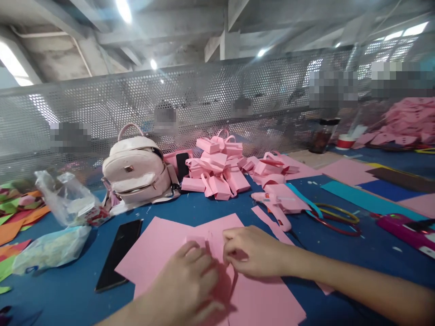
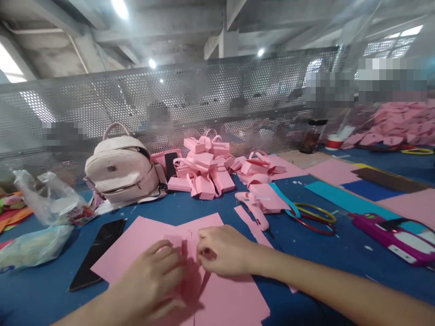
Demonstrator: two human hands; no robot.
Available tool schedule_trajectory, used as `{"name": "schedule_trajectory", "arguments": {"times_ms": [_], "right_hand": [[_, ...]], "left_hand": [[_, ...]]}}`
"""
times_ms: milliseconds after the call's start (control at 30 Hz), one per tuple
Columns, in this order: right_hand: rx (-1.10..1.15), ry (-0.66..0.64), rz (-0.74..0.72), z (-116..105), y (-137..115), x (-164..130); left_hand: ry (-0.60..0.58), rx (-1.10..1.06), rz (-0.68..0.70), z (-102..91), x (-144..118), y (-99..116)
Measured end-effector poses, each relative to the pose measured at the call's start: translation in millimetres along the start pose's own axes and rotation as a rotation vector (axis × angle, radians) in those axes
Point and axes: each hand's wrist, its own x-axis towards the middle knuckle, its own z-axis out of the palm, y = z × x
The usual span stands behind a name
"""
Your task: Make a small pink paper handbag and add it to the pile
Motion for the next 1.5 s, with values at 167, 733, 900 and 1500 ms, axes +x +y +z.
{"name": "schedule_trajectory", "arguments": {"times_ms": [167,733,900,1500], "right_hand": [[0.025,0.066,0.098,7.3,5.5,24.3],[0.265,0.056,0.236,17.7,28.0,57.6],[0.283,0.067,0.245,25.2,32.7,60.6],[0.182,0.081,0.208,23.1,26.1,60.8]], "left_hand": [[0.121,0.396,0.176,28.8,-23.0,-0.2],[0.335,0.408,0.238,48.5,-24.3,-18.2],[0.339,0.363,0.223,47.5,-19.3,-21.8],[0.287,0.486,0.16,64.8,-39.8,-33.6]]}}
